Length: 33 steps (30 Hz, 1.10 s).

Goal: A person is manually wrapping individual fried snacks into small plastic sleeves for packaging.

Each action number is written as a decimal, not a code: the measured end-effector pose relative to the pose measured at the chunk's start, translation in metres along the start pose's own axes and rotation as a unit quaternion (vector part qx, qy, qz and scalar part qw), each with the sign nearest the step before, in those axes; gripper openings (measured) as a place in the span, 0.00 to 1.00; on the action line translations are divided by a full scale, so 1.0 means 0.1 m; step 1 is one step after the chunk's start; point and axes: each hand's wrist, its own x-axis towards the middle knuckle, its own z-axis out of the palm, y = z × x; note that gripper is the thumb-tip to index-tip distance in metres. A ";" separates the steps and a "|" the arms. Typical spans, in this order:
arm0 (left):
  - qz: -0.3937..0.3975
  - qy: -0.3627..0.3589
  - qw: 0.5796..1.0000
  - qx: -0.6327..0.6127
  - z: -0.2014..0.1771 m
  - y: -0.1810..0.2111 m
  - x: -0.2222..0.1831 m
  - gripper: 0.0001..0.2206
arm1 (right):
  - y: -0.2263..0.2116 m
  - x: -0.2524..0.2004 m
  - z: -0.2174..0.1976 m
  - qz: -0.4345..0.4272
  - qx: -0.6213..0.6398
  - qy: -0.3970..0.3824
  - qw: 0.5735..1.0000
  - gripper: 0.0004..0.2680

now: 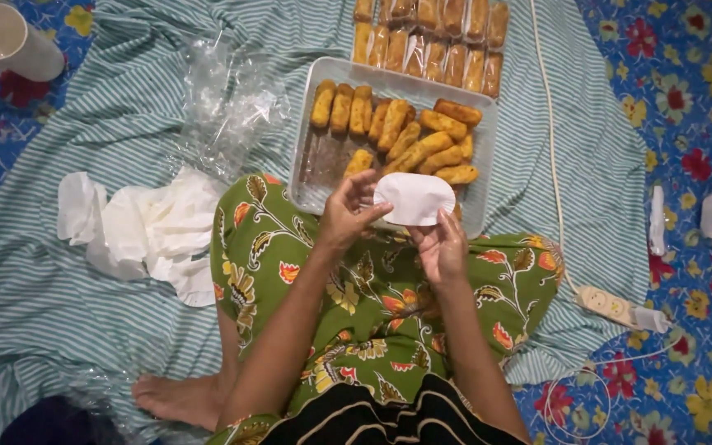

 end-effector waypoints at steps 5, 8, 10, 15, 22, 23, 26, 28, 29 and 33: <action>0.040 -0.018 0.998 0.053 -0.08 -0.24 0.08 0.19 | -0.11 -0.11 0.19 -0.035 -0.069 -0.001 0.997 0.06; 0.171 -0.024 0.976 0.131 -0.11 -0.29 0.14 0.10 | -0.04 0.06 -0.06 -0.096 -0.105 -0.038 0.989 0.07; 0.237 -0.037 0.959 0.148 -0.08 -0.21 0.13 0.11 | -0.04 0.12 -0.16 -0.130 -0.124 -0.075 0.981 0.08; 0.305 -0.052 0.945 0.106 -0.02 -0.10 0.05 0.09 | -0.12 -0.01 -0.05 -0.134 -0.089 -0.107 0.981 0.18; 0.414 -0.034 0.895 0.162 -0.04 0.02 0.03 0.03 | -0.21 -0.03 -0.03 -0.172 -0.092 -0.136 0.971 0.22; 0.423 -0.028 0.891 0.163 -0.05 0.00 0.03 0.06 | -0.22 -0.06 0.00 -0.183 -0.100 -0.146 0.967 0.23; 0.444 -0.019 0.881 0.162 -0.09 -0.08 0.06 0.10 | -0.25 -0.13 0.08 -0.201 -0.115 -0.160 0.960 0.24; 0.456 -0.016 0.876 0.158 -0.10 -0.09 0.07 0.12 | -0.25 -0.11 0.05 -0.209 -0.121 -0.164 0.956 0.24; 0.457 -0.014 0.875 0.160 -0.09 -0.07 0.07 0.09 | -0.24 -0.06 -0.01 -0.210 -0.117 -0.171 0.955 0.23; 0.445 0.015 0.878 0.175 -0.05 0.02 0.03 0.05 | -0.28 -0.19 0.12 -0.238 -0.199 -0.173 0.935 0.19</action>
